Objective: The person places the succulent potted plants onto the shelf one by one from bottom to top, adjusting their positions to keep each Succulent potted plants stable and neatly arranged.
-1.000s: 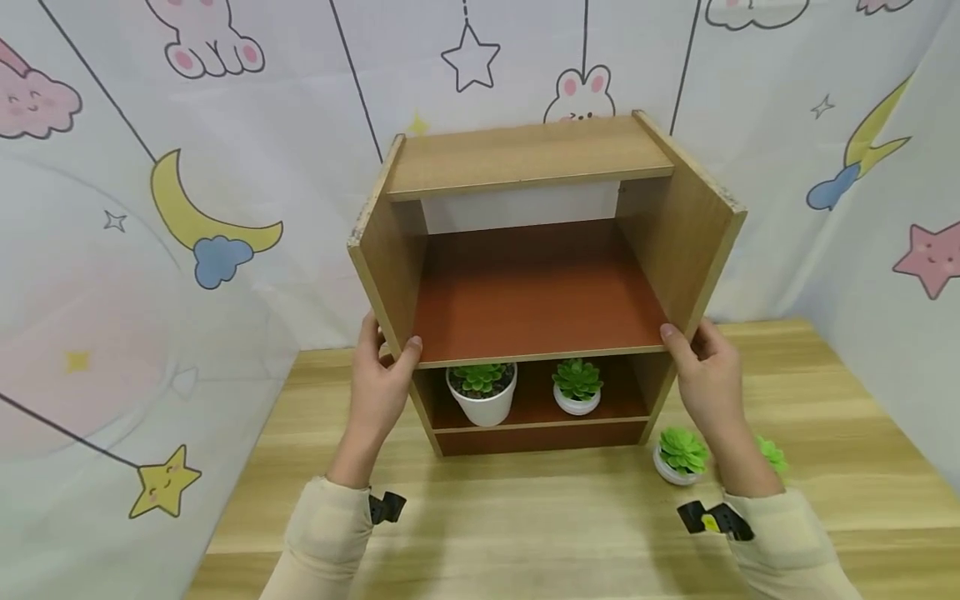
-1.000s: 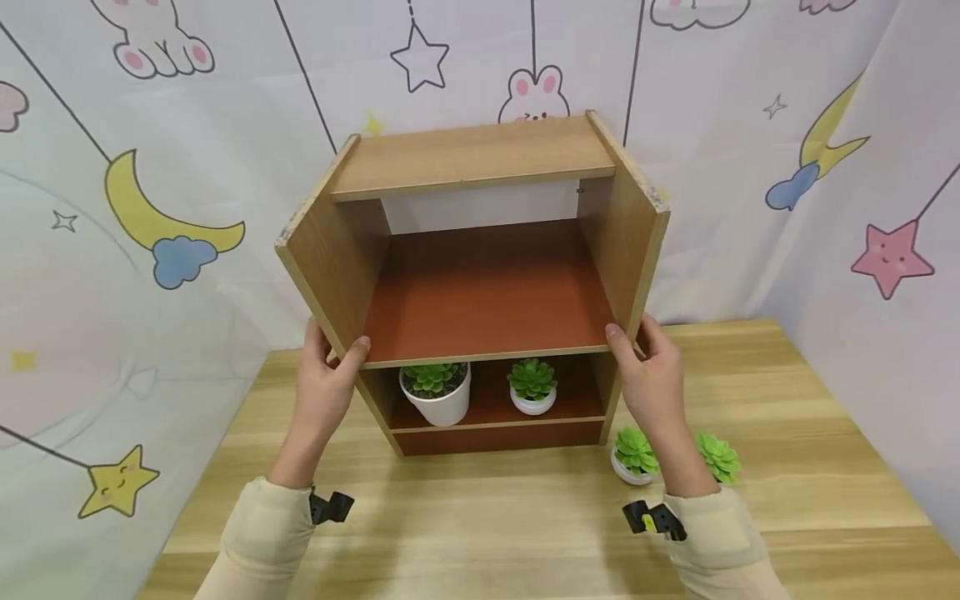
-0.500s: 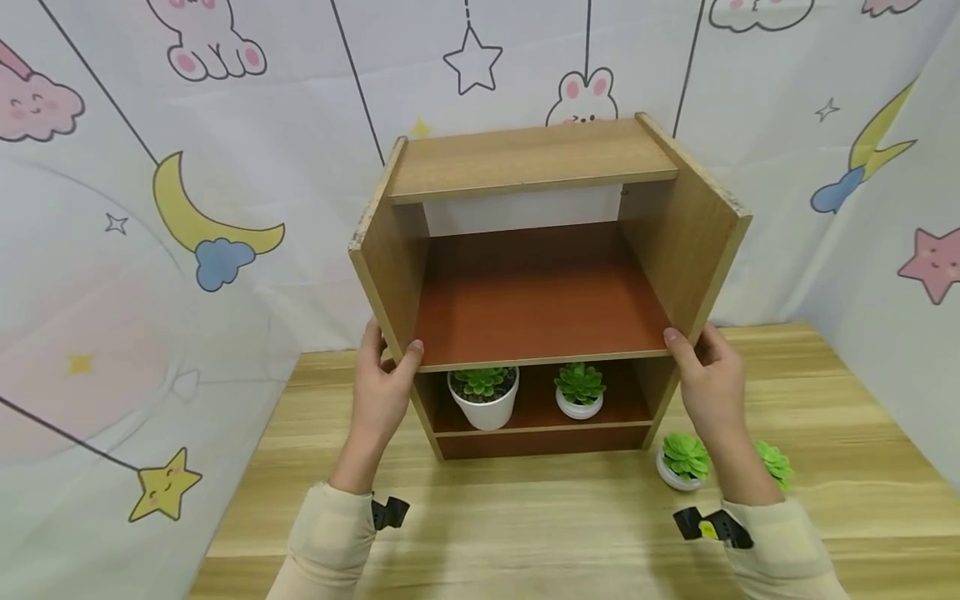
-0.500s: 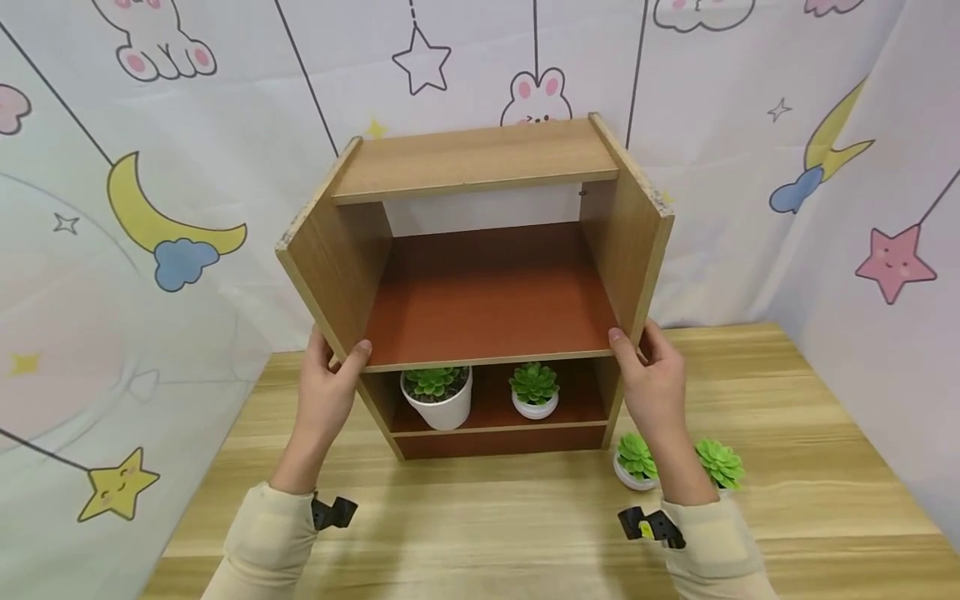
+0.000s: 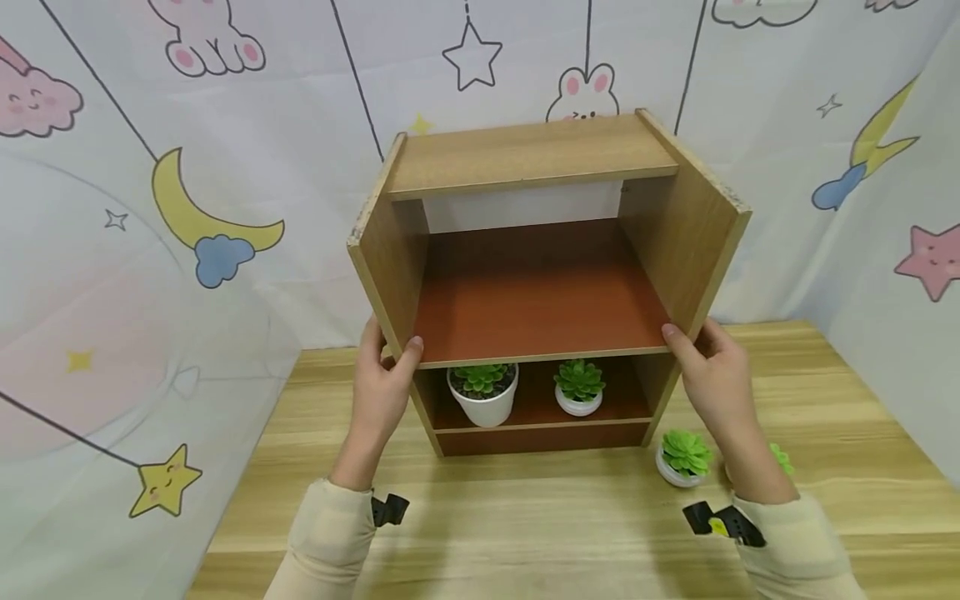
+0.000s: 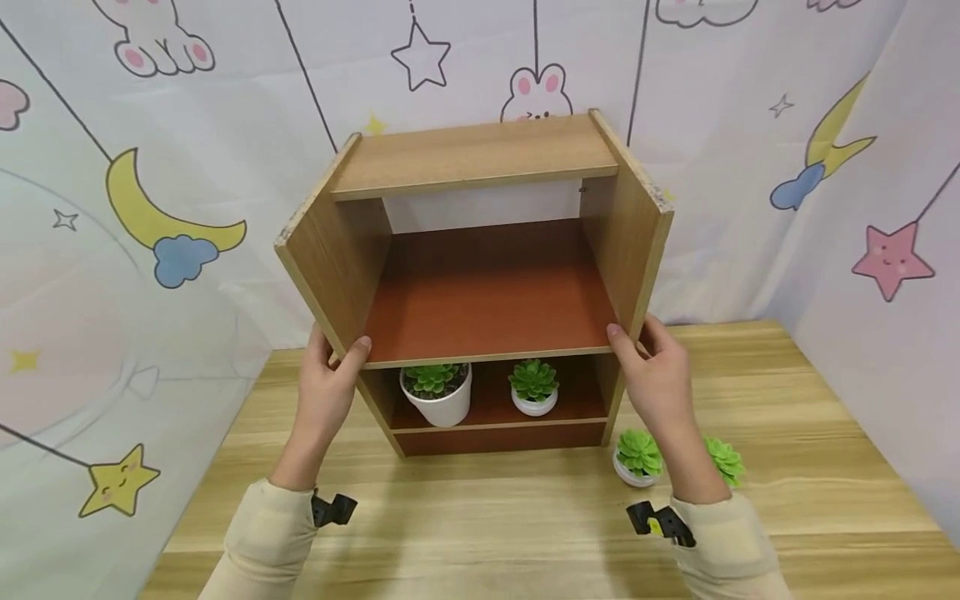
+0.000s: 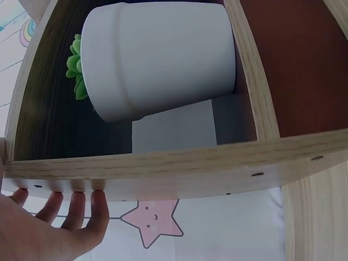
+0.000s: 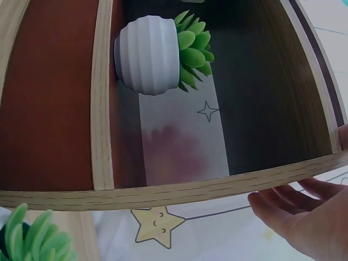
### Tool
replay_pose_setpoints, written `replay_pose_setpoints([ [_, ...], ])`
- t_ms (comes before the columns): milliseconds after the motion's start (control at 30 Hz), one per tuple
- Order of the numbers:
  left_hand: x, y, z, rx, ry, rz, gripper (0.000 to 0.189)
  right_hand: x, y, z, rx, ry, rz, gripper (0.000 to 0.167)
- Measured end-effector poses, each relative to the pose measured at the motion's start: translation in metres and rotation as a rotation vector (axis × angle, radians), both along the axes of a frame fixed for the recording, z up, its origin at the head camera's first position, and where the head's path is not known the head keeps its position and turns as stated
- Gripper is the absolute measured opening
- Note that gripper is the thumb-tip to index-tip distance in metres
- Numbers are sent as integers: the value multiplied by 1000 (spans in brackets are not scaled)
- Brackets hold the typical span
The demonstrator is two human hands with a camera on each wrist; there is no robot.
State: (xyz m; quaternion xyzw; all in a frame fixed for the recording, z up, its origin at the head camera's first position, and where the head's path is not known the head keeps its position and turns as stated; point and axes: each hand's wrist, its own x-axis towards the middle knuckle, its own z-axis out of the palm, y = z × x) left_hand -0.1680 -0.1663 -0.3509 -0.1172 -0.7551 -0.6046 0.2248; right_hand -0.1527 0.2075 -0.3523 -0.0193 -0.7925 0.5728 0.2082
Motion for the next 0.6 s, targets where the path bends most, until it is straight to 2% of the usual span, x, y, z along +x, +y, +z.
replay_pose_setpoints([
  [100, -3, -1, -5, 12, 9, 0, 53, 1, 1, 1, 20, -20, -12, 48],
  [233, -2, -2, -4, 19, 8, 11, 52, 3, 1, 2, 44, -23, -10, 48],
  [400, -2, -2, -4, 15, 25, 15, 52, 2, -1, 1, 33, 14, 1, 46],
  [600, -2, -2, -5, 12, 7, 8, 52, 7, 2, 2, 18, -1, 36, 48],
])
